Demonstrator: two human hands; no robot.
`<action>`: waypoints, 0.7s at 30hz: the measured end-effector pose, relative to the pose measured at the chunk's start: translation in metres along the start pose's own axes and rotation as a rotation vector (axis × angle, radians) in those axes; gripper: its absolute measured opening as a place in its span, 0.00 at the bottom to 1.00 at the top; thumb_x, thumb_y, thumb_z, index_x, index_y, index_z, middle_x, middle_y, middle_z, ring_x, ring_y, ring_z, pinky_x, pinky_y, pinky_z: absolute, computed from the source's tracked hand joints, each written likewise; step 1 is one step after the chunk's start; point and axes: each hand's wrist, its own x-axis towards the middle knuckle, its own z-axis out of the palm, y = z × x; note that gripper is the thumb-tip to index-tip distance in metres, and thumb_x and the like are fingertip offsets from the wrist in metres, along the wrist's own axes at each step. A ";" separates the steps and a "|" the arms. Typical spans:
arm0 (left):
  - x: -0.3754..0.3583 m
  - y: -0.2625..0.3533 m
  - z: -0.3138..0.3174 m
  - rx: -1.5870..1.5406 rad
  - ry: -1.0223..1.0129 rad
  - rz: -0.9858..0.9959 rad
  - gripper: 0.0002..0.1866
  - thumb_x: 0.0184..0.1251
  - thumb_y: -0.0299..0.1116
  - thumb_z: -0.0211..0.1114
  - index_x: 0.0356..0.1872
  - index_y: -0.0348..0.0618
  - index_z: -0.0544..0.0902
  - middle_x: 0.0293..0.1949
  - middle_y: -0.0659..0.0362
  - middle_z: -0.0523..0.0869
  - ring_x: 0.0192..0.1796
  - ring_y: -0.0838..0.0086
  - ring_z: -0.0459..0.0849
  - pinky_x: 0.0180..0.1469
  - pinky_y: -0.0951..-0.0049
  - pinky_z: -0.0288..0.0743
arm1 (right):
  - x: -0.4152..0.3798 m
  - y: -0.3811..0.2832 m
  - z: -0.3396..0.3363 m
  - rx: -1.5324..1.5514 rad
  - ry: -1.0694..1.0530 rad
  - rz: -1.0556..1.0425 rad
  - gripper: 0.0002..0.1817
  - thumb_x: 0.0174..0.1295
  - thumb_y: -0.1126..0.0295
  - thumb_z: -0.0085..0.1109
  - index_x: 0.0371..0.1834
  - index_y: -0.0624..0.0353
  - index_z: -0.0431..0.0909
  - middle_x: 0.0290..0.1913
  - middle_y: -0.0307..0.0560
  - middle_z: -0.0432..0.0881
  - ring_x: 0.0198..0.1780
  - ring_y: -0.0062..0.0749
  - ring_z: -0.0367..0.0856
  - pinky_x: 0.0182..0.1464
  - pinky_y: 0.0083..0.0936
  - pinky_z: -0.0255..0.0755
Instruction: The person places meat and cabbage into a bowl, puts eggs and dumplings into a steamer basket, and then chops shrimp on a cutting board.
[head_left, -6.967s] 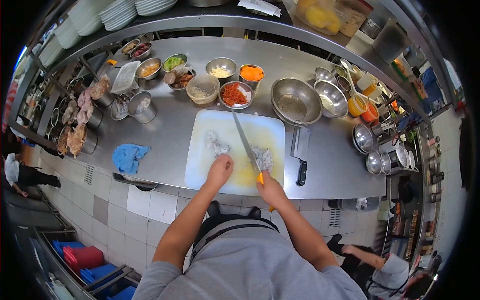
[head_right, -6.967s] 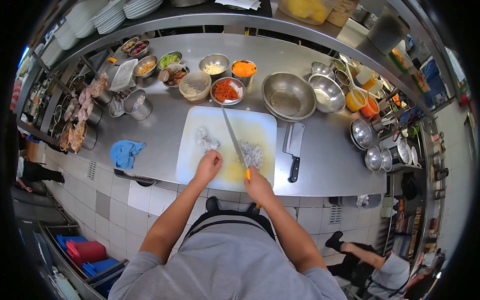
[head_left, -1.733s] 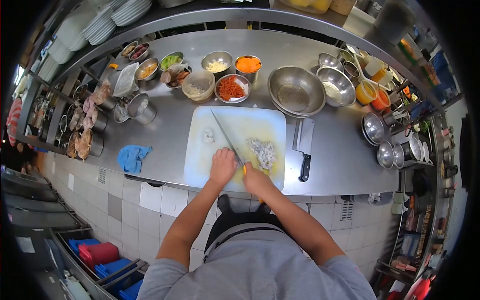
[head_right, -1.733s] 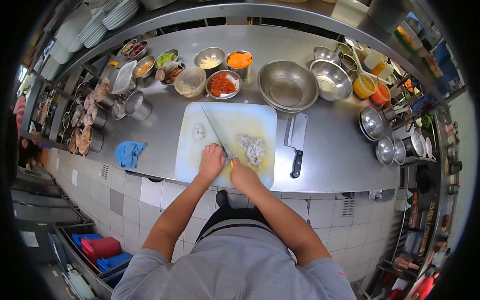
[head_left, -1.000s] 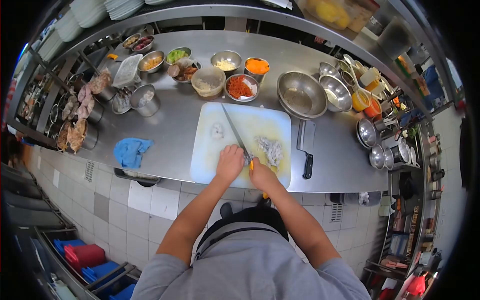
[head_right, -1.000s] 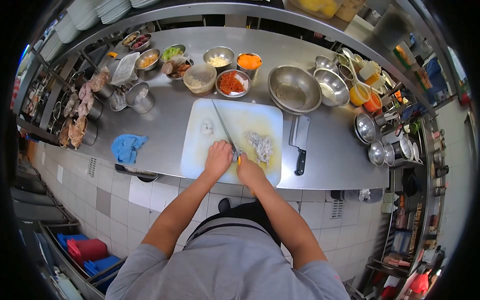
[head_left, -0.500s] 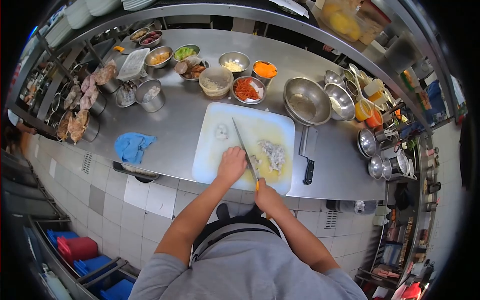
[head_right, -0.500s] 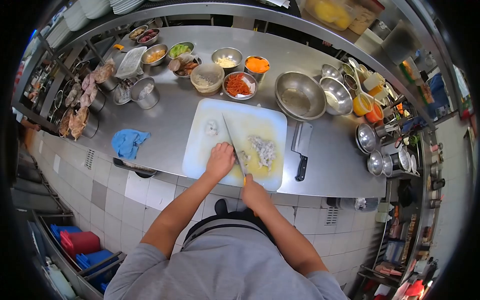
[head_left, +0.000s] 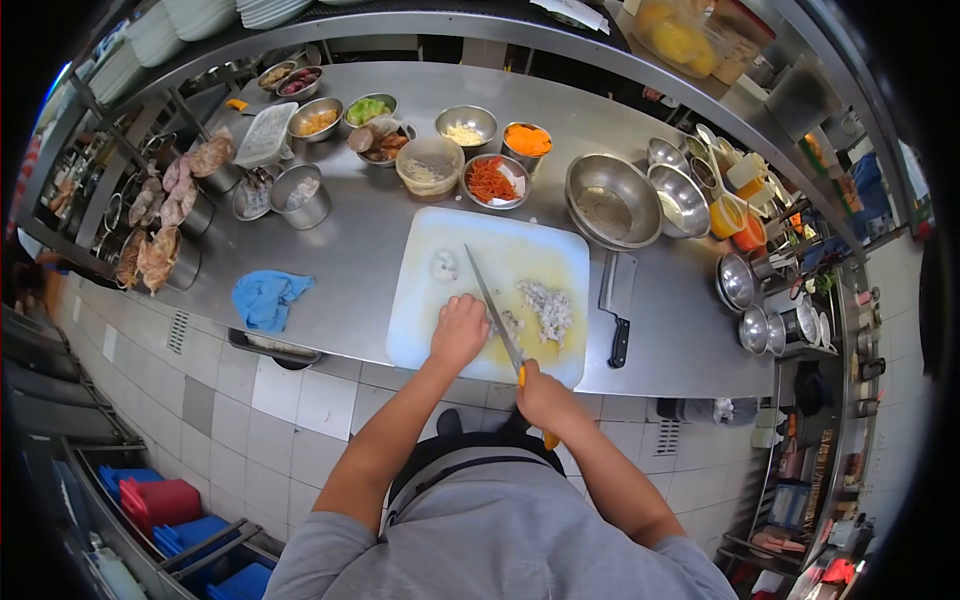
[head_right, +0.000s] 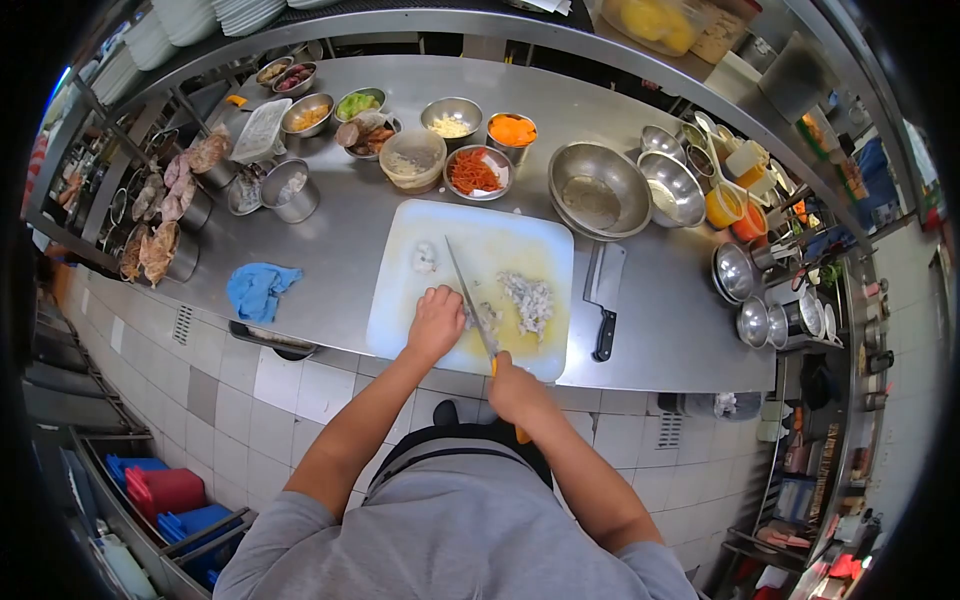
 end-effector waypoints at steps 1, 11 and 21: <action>0.002 0.001 -0.001 -0.002 0.000 0.000 0.08 0.66 0.32 0.68 0.44 0.45 0.82 0.47 0.55 0.81 0.56 0.56 0.78 0.59 0.54 0.72 | 0.005 0.002 0.008 -0.001 0.000 0.001 0.25 0.73 0.67 0.50 0.70 0.67 0.66 0.51 0.77 0.87 0.54 0.72 0.87 0.60 0.61 0.77; 0.001 -0.003 -0.001 -0.042 0.024 0.052 0.09 0.64 0.31 0.69 0.43 0.45 0.82 0.47 0.54 0.80 0.55 0.55 0.78 0.57 0.55 0.72 | 0.058 -0.006 -0.008 0.039 0.084 -0.096 0.23 0.73 0.66 0.52 0.66 0.68 0.67 0.48 0.78 0.87 0.52 0.72 0.87 0.57 0.60 0.78; 0.001 0.003 0.001 0.050 -0.001 0.067 0.10 0.63 0.31 0.69 0.43 0.44 0.81 0.48 0.53 0.80 0.56 0.55 0.78 0.57 0.53 0.73 | 0.049 0.002 0.040 0.080 0.127 -0.033 0.22 0.75 0.63 0.53 0.63 0.68 0.67 0.46 0.75 0.88 0.49 0.72 0.87 0.56 0.59 0.79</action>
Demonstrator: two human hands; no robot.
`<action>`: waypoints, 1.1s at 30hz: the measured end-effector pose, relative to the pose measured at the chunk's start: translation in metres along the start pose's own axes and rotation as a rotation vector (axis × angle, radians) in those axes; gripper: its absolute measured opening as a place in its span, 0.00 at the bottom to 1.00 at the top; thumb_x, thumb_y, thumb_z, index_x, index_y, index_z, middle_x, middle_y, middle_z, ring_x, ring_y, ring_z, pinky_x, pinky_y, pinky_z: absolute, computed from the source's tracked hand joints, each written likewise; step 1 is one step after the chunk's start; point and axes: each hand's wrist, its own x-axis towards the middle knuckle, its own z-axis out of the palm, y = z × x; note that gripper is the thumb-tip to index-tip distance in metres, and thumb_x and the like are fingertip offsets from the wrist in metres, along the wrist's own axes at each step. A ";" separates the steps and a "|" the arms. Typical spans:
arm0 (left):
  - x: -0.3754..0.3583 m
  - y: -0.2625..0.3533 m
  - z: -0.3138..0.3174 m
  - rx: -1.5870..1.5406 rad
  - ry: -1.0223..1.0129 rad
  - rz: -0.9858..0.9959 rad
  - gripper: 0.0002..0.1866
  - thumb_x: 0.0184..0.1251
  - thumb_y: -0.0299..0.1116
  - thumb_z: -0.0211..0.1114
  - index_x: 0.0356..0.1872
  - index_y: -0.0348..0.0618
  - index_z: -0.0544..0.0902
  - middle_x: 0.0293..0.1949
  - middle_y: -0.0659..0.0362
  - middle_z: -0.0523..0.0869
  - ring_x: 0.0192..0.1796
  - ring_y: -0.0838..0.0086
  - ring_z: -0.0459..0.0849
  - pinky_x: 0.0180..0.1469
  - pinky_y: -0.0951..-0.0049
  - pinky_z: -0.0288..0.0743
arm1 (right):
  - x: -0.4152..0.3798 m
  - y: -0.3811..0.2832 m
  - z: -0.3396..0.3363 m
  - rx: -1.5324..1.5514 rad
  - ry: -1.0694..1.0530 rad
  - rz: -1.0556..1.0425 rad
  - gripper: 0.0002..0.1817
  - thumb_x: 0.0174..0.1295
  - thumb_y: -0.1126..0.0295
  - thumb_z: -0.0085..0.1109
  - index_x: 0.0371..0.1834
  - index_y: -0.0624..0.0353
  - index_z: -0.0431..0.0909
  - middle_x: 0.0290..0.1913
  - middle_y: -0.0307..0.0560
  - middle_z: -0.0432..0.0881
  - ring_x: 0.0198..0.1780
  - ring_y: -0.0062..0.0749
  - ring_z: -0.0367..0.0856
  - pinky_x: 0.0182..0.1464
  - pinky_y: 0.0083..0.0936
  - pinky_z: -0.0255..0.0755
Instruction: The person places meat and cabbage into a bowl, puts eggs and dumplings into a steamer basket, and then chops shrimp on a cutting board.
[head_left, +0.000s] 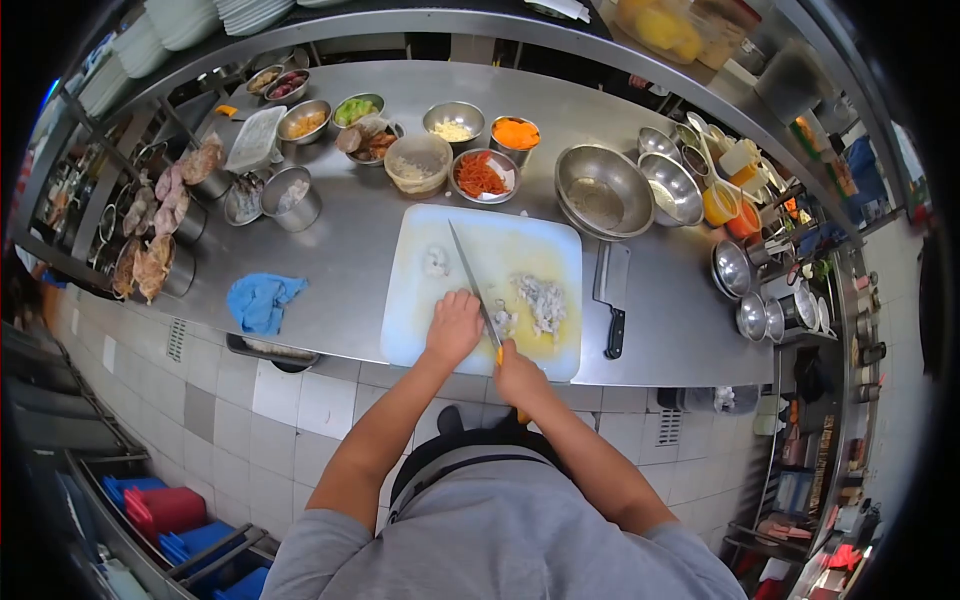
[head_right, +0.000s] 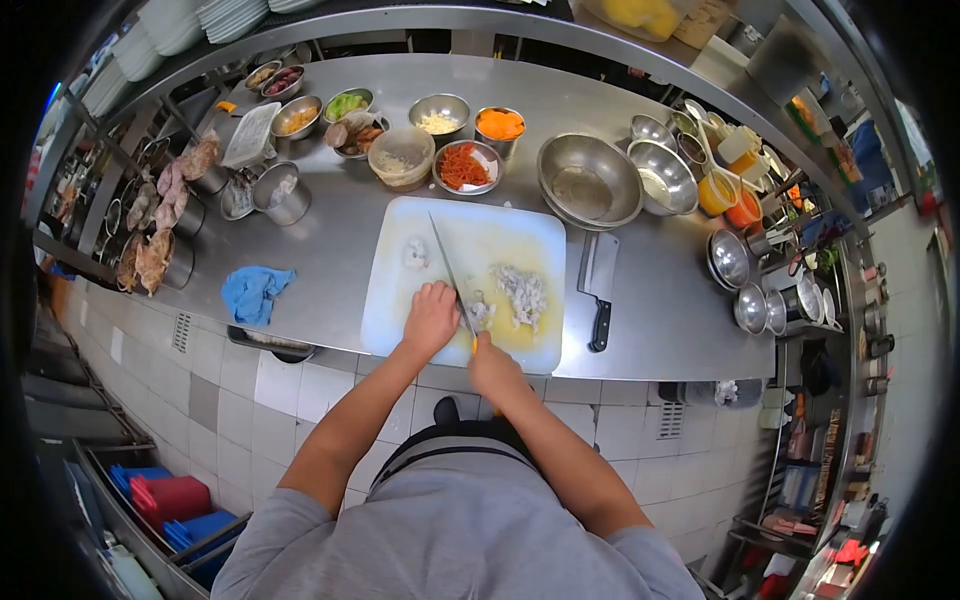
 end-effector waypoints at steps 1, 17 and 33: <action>0.001 0.000 0.000 0.004 0.002 0.005 0.10 0.63 0.31 0.69 0.43 0.44 0.81 0.48 0.53 0.80 0.56 0.55 0.78 0.57 0.53 0.73 | 0.012 0.000 -0.004 0.004 0.005 -0.003 0.22 0.75 0.63 0.53 0.63 0.68 0.67 0.46 0.75 0.88 0.49 0.72 0.87 0.56 0.59 0.79; -0.005 -0.004 -0.004 0.004 -0.037 -0.007 0.09 0.64 0.31 0.68 0.44 0.44 0.81 0.47 0.54 0.80 0.56 0.56 0.77 0.58 0.54 0.71 | 0.018 -0.021 -0.009 0.046 -0.015 0.023 0.22 0.73 0.66 0.52 0.66 0.66 0.68 0.50 0.75 0.88 0.53 0.71 0.88 0.58 0.59 0.79; -0.018 -0.015 -0.018 -0.105 0.023 -0.021 0.07 0.67 0.32 0.68 0.43 0.46 0.83 0.46 0.55 0.80 0.55 0.56 0.78 0.59 0.54 0.72 | -0.011 0.005 -0.035 0.027 0.055 -0.053 0.25 0.75 0.62 0.56 0.68 0.64 0.67 0.49 0.73 0.88 0.53 0.69 0.87 0.57 0.57 0.79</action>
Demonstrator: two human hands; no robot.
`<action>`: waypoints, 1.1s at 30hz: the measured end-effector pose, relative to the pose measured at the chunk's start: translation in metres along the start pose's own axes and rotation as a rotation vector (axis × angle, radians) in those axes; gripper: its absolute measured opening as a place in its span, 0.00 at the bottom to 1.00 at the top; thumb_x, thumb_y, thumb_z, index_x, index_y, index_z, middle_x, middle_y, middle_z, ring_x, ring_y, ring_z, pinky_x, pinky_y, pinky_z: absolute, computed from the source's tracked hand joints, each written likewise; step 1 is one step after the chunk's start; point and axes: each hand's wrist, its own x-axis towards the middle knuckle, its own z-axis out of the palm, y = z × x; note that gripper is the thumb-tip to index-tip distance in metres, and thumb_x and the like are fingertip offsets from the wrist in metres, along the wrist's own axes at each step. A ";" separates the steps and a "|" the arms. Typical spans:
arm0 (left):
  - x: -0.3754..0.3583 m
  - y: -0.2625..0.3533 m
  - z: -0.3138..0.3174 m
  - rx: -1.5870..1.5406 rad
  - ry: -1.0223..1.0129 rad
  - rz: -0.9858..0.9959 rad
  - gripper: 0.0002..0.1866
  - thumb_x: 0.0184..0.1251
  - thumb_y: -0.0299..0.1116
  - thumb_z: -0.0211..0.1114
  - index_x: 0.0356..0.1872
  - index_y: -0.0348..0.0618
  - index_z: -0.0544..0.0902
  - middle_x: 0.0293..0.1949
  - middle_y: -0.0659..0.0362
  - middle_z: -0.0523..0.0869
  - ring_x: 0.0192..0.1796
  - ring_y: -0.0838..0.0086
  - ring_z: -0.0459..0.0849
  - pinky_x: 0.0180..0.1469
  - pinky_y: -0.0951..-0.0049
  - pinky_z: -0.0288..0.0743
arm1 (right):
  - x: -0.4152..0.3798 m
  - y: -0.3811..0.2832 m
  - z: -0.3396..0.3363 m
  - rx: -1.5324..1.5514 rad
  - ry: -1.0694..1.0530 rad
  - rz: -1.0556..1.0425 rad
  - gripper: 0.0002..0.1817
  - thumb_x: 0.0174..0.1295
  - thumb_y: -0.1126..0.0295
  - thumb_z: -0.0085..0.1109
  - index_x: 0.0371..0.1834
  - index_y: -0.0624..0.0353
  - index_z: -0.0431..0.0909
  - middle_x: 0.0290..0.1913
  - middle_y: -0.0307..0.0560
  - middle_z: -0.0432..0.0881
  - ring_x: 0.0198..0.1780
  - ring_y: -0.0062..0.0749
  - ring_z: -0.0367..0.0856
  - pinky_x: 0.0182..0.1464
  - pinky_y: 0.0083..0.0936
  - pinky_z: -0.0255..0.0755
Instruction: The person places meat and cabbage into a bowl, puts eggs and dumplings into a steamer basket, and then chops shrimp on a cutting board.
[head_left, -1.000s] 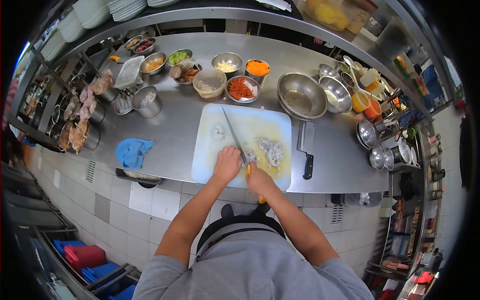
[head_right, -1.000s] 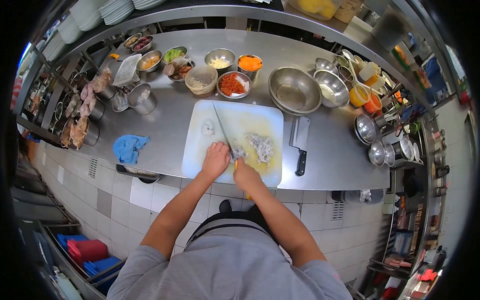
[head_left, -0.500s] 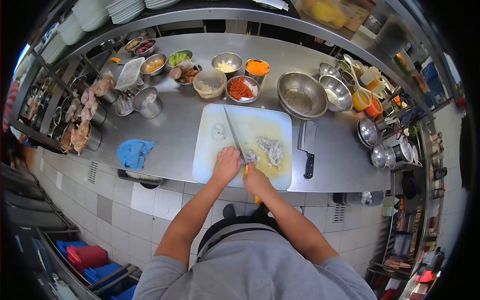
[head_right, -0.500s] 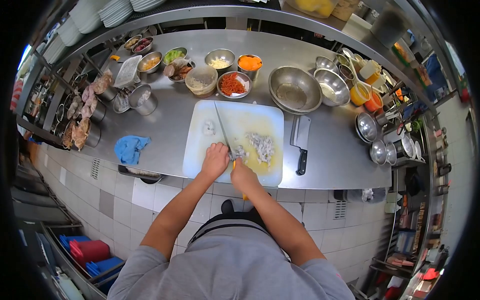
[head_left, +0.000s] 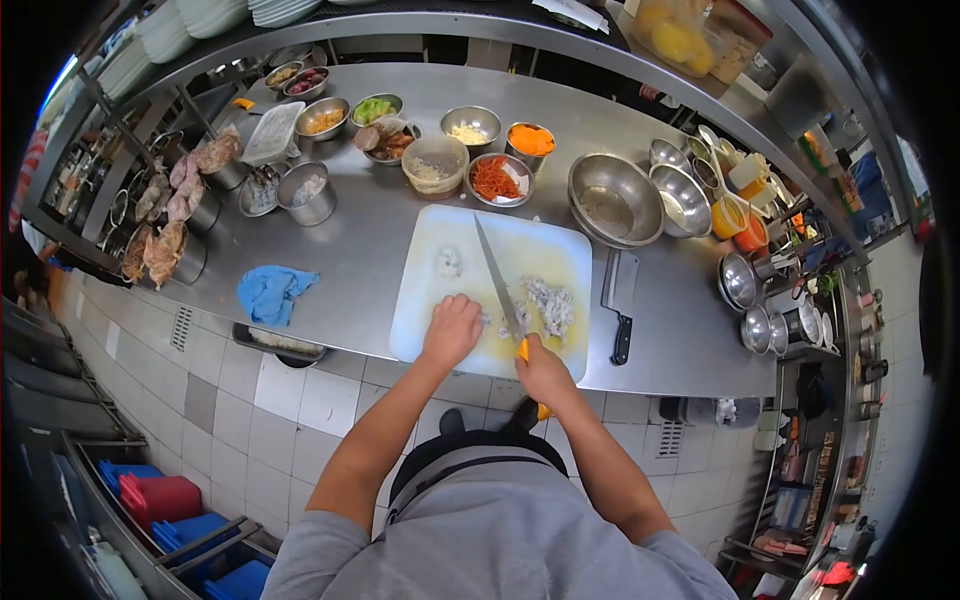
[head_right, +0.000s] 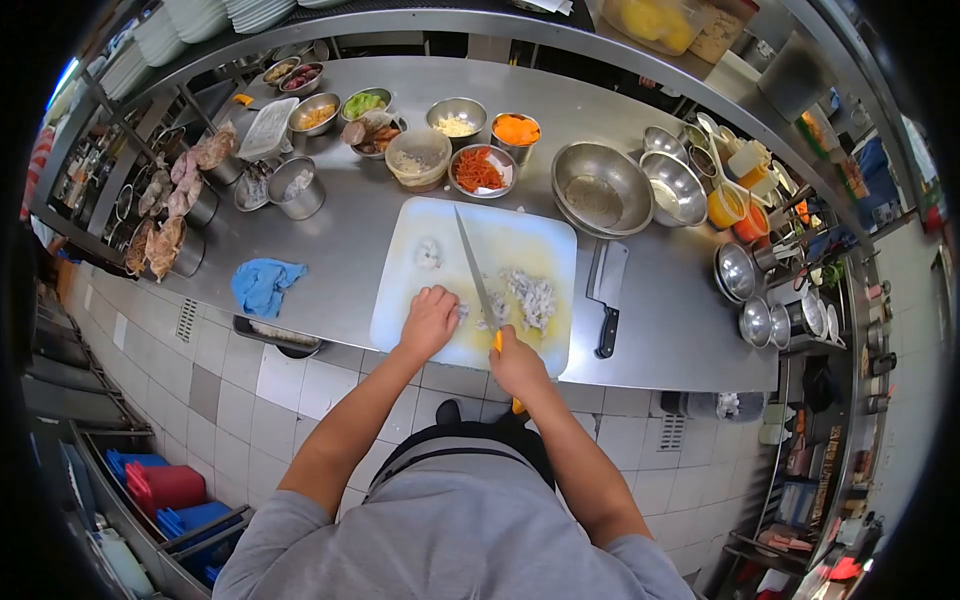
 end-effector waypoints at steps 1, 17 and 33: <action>0.000 0.001 0.001 0.000 -0.002 -0.001 0.07 0.67 0.32 0.68 0.43 0.46 0.83 0.46 0.55 0.80 0.55 0.56 0.78 0.59 0.54 0.72 | 0.002 0.000 0.001 0.001 -0.002 0.001 0.25 0.75 0.62 0.56 0.68 0.64 0.67 0.49 0.73 0.88 0.53 0.69 0.87 0.57 0.57 0.79; 0.000 0.011 0.009 0.017 -0.007 0.087 0.09 0.67 0.33 0.69 0.44 0.45 0.82 0.45 0.55 0.80 0.55 0.57 0.79 0.57 0.55 0.73 | 0.030 -0.004 0.018 -0.015 -0.051 0.035 0.24 0.73 0.65 0.54 0.67 0.65 0.66 0.47 0.76 0.87 0.51 0.72 0.87 0.55 0.62 0.78; -0.001 0.014 0.017 0.121 -0.007 -0.008 0.08 0.65 0.32 0.69 0.43 0.46 0.82 0.46 0.57 0.80 0.54 0.58 0.79 0.56 0.54 0.73 | -0.058 -0.012 -0.019 -0.039 -0.244 0.028 0.27 0.75 0.62 0.55 0.68 0.70 0.64 0.47 0.79 0.87 0.51 0.74 0.87 0.56 0.60 0.78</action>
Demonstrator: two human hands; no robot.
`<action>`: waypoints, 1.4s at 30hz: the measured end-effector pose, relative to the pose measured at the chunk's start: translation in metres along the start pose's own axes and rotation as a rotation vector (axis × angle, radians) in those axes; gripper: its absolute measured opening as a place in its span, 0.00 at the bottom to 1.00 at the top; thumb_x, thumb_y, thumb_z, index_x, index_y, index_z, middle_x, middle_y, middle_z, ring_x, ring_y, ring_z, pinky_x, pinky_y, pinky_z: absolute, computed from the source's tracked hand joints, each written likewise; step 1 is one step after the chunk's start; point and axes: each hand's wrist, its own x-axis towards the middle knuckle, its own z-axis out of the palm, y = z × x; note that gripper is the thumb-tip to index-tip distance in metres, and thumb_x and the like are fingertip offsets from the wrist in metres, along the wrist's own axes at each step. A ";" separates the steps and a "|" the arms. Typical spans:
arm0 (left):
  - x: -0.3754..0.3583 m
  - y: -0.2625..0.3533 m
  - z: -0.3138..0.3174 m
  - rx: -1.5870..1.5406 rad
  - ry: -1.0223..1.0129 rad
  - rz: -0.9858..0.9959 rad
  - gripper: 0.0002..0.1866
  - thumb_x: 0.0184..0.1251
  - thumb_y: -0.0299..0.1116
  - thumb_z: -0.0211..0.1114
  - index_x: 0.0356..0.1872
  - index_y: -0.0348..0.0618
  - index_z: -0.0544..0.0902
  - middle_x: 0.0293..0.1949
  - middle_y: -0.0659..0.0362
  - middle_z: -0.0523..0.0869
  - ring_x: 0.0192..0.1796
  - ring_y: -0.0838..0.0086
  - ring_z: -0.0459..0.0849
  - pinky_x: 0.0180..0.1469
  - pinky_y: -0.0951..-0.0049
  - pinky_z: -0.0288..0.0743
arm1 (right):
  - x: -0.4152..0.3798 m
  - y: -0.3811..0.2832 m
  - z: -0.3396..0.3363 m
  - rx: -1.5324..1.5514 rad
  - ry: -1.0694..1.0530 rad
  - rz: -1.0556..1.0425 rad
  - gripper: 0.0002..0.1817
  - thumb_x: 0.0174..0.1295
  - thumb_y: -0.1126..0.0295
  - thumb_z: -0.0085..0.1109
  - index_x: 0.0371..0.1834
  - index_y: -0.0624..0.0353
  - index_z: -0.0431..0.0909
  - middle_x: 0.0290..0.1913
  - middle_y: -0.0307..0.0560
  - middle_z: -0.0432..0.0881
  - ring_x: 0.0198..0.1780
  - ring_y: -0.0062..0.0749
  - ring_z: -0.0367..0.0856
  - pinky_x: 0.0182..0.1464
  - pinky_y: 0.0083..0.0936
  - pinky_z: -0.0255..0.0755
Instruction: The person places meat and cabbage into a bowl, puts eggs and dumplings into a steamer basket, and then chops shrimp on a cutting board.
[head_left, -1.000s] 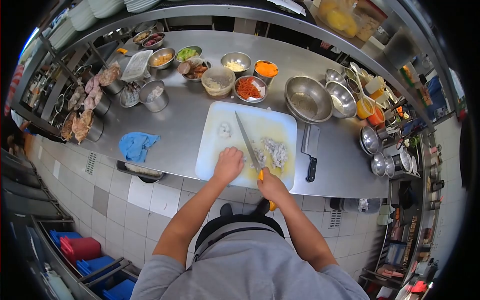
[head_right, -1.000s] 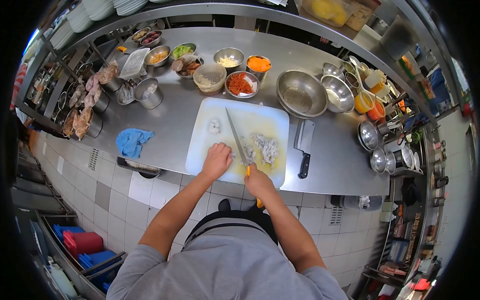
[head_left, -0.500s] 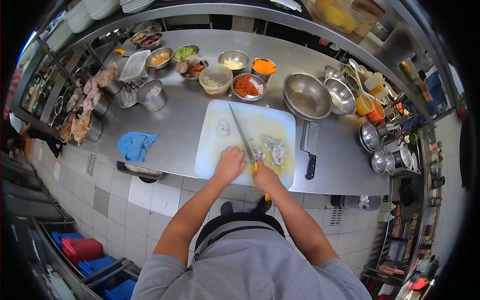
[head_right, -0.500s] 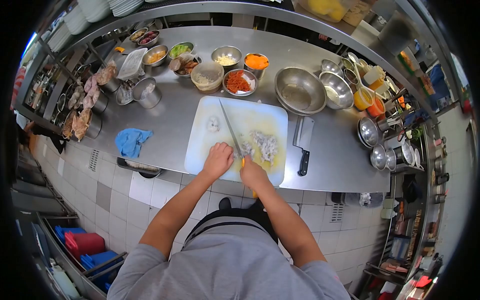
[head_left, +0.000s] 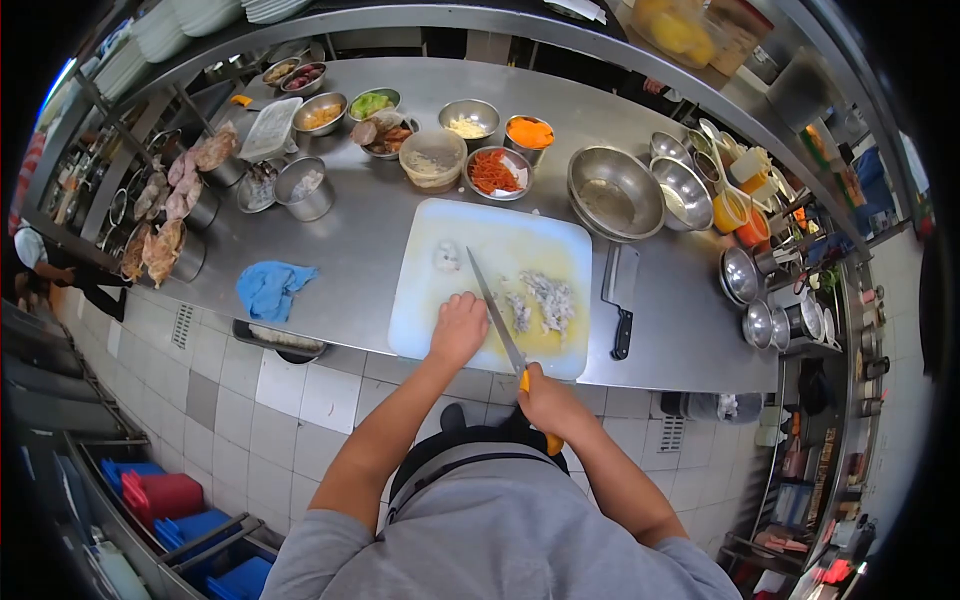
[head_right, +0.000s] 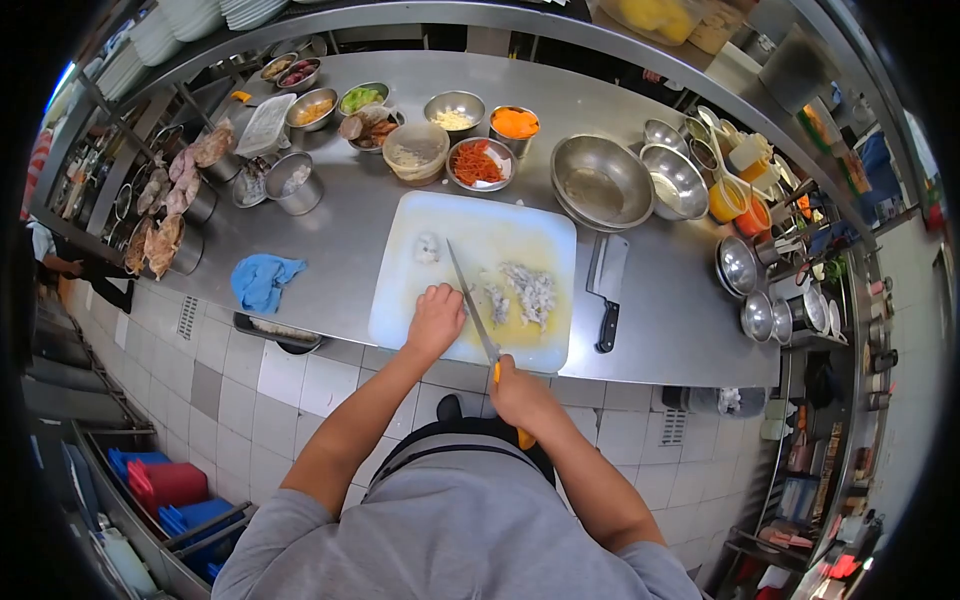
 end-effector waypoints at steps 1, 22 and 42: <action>0.000 0.000 0.001 0.000 -0.003 0.000 0.08 0.65 0.32 0.69 0.43 0.46 0.82 0.46 0.57 0.80 0.54 0.58 0.79 0.56 0.54 0.73 | 0.003 0.002 0.007 0.002 -0.002 0.001 0.27 0.75 0.62 0.55 0.68 0.70 0.64 0.47 0.79 0.87 0.51 0.74 0.87 0.56 0.60 0.78; 0.014 -0.003 -0.001 -0.243 -0.127 0.099 0.17 0.65 0.35 0.76 0.51 0.40 0.85 0.48 0.51 0.83 0.54 0.52 0.82 0.58 0.54 0.77 | 0.054 0.080 0.020 0.081 0.278 0.050 0.28 0.74 0.60 0.59 0.70 0.64 0.66 0.46 0.75 0.88 0.50 0.74 0.87 0.55 0.60 0.79; 0.025 0.015 0.003 -0.348 -0.131 0.126 0.06 0.68 0.27 0.70 0.42 0.39 0.83 0.45 0.49 0.82 0.52 0.47 0.82 0.57 0.52 0.78 | -0.008 0.023 -0.013 0.022 0.058 0.045 0.23 0.76 0.64 0.52 0.66 0.70 0.66 0.48 0.78 0.87 0.52 0.73 0.87 0.59 0.59 0.78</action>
